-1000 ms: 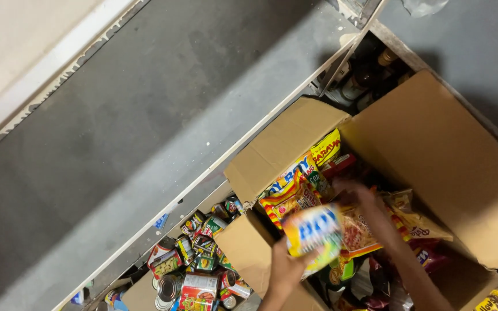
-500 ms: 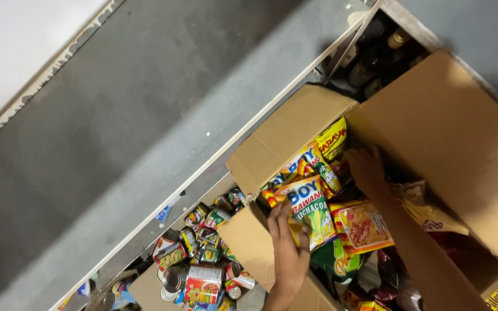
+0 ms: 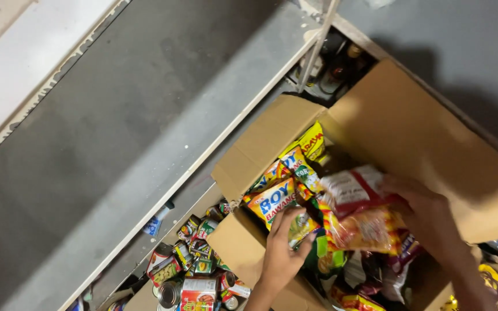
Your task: The person is taking bags of snacks from a box on the floor and organizing them on grocery store shelves.
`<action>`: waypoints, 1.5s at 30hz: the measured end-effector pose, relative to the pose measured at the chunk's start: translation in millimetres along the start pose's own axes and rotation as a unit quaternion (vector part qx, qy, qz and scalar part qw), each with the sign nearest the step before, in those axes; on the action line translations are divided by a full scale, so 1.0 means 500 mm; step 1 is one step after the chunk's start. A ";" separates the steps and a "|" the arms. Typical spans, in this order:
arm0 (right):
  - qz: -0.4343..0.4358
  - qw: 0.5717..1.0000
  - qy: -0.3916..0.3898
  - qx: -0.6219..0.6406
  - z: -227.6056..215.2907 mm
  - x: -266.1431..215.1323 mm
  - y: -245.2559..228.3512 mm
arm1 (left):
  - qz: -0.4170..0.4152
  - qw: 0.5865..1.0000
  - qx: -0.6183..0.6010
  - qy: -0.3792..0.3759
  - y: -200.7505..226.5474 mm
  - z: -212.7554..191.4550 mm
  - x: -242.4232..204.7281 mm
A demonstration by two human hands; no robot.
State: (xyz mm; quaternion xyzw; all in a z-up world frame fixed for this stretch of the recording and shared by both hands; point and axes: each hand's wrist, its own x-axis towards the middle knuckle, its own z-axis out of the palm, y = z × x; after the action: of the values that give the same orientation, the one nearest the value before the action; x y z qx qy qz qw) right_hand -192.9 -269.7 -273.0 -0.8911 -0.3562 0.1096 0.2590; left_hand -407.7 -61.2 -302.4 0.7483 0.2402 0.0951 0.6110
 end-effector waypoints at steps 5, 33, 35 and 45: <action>0.095 0.978 -0.049 0.178 -0.071 -0.072 -0.031 | 0.093 0.993 0.007 -0.067 0.128 -0.015 0.015; 0.433 0.664 0.009 0.610 0.063 -0.437 -0.250 | -0.170 0.933 -0.316 -0.034 0.060 0.124 -0.334; 0.365 0.708 0.037 0.603 0.026 -0.445 -0.273 | -0.155 0.921 -0.356 -0.027 0.020 0.122 -0.318; 0.163 0.891 0.009 0.423 -0.178 -0.471 -0.369 | -0.187 0.871 -0.452 0.036 0.326 0.071 -0.362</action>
State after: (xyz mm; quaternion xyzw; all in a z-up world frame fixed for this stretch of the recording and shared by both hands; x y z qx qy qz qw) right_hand -435.6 -353.8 -96.1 -0.7436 -0.1237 0.2825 0.5933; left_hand -509.5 -200.6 -126.8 0.3274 0.3286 0.1039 0.8798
